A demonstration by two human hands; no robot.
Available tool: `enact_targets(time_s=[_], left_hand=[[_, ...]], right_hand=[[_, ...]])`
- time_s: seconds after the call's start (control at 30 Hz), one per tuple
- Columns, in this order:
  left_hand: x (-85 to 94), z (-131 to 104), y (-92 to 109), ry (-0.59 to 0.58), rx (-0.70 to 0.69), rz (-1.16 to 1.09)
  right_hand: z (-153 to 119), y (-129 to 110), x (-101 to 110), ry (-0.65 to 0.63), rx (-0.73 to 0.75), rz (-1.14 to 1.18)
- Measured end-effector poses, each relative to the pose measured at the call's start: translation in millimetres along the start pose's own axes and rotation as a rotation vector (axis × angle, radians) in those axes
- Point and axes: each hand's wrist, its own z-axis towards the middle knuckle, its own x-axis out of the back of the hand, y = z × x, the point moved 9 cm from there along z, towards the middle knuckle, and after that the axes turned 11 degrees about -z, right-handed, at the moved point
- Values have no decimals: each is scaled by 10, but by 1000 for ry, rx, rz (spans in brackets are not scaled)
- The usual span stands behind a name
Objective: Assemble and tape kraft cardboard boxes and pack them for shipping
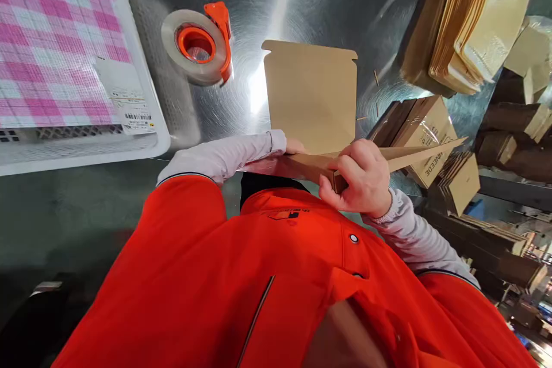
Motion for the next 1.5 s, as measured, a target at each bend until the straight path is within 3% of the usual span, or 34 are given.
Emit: enact_targets(time_s=[0.13,0.23,0.37,0.47,0.57,0.73,0.8,0.87,0.97,1.07,1.23,1.5], left_hand=[[136,-252,70,-96,-77,-3],[134,-544,48,-169,-182,-11],[175,-691,-65,-20,-237,66],[130,-622,-167,-43,-152,67],[38,-486,-205,-210,-62,54],[-180,-370,-192,-617,173,79],[-237,-390,-66,-671,198,103],[-287,-439,187,-643,103,56],[-347,-599,516,-578,-21,-78],[-376,-709,593,-555,24,-161],[-408,-753,681,-627,11,-173],[-236,-943,871,-244,-304,-319]], right_hand=[[54,-29,68,77,13,-23],[100,-32,104,126,27,-11],[125,0,88,121,25,-20],[94,-10,58,81,37,-29],[40,-57,56,61,51,-40],[8,-80,-16,-64,-16,-45],[4,-66,-73,-146,-55,-50],[-1,-66,-110,-197,-65,-50],[-11,-101,-100,-173,-36,-45],[-29,-151,-70,-123,2,-31],[-24,-167,-94,-139,13,-20],[31,-120,-166,-113,71,6]])
